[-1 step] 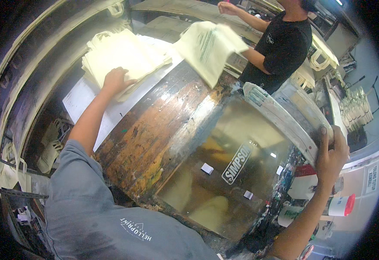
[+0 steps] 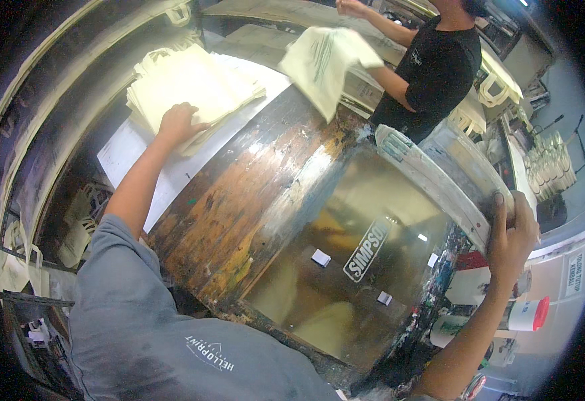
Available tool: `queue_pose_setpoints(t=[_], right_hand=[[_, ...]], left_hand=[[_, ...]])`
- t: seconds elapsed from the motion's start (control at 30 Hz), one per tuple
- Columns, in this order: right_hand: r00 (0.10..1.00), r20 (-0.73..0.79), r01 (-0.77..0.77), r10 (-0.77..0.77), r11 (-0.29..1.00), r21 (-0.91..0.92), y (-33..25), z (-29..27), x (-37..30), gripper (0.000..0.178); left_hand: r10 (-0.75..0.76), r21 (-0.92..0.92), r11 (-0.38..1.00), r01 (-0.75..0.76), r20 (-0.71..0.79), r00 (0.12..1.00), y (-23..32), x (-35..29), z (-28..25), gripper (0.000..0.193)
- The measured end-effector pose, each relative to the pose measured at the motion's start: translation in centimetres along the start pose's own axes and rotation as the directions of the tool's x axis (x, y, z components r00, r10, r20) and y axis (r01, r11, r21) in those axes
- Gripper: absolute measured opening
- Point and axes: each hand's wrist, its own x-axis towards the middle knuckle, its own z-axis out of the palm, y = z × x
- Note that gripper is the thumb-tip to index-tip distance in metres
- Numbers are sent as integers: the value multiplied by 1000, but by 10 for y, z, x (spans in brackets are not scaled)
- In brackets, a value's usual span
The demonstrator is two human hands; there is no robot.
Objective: The person performs screen printing on yellow bags by placing a bag on a flat board, lowering a mesh screen with green ink, and using a squeegee to spread the ink across the stencil. They repeat the process for several bags, moving them aside as they are finished.
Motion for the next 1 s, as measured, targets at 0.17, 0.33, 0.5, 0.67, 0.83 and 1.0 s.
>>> queue_pose_setpoints(t=[0.17,0.33,0.5,0.67,0.83,1.0], right_hand=[[1000,-7,7,-7,999,-36,-3,0,-8,48],[1000,-13,6,-6,998,-58,-6,0,-6,48],[997,-67,26,-34,993,-112,-4,0,1,50],[997,-64,46,-50,997,-67,-1,-1,13,54],[994,-80,72,-70,997,21,-8,-5,16,57],[984,-133,110,-120,991,-74,-7,-3,7,63]], left_hand=[[168,149,974,-171,33,985,-7,-2,15,33],[272,262,919,-293,113,956,-8,12,34,17],[238,324,925,-196,-94,967,-24,49,-47,19],[462,316,845,-432,-23,887,29,69,-133,17],[653,55,749,-660,108,750,217,-10,-68,12],[757,-255,644,-721,79,648,421,-103,12,12]])
